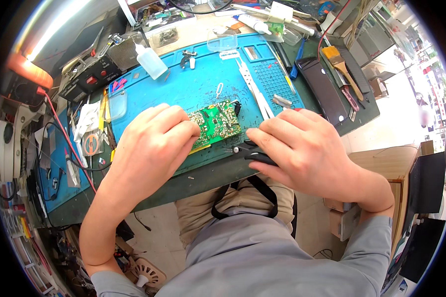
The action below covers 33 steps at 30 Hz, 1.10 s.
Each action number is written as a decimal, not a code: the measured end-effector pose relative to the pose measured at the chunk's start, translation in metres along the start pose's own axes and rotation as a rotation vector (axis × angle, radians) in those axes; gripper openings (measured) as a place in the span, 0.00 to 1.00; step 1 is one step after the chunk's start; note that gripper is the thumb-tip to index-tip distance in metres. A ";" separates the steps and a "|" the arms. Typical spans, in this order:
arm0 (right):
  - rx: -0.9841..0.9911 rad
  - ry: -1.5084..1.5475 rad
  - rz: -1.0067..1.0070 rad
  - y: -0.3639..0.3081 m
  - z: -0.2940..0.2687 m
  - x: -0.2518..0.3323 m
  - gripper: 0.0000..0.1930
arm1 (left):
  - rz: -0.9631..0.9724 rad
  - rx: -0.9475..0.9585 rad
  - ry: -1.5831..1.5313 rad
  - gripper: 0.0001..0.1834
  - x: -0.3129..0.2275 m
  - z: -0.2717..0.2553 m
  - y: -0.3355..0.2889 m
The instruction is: The person uses a soldering iron to apply heat to various points on a green circuit board. They flip the board over to inspect the underside and continue soldering. The person also uses pliers to trim excess wire leads and manipulates a small electronic component before placing it on the board.
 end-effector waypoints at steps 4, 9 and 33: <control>0.031 0.020 0.001 -0.005 -0.003 0.004 0.23 | -0.003 -0.011 -0.009 0.07 0.002 0.002 0.000; 0.038 0.058 0.007 -0.011 0.002 0.002 0.23 | -0.014 -0.009 -0.032 0.08 0.004 0.003 0.001; -0.033 0.057 0.011 0.009 0.004 -0.014 0.24 | -0.001 0.007 -0.124 0.13 0.014 0.006 -0.001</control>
Point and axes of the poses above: each hand's wrist, its own y-axis towards the middle knuckle, its own z-axis out of the palm, x = y × z, the point moved 4 cm from there along y, towards the middle knuckle, and after that the axes turned 2 degrees about -x, right-handed, at the moved point
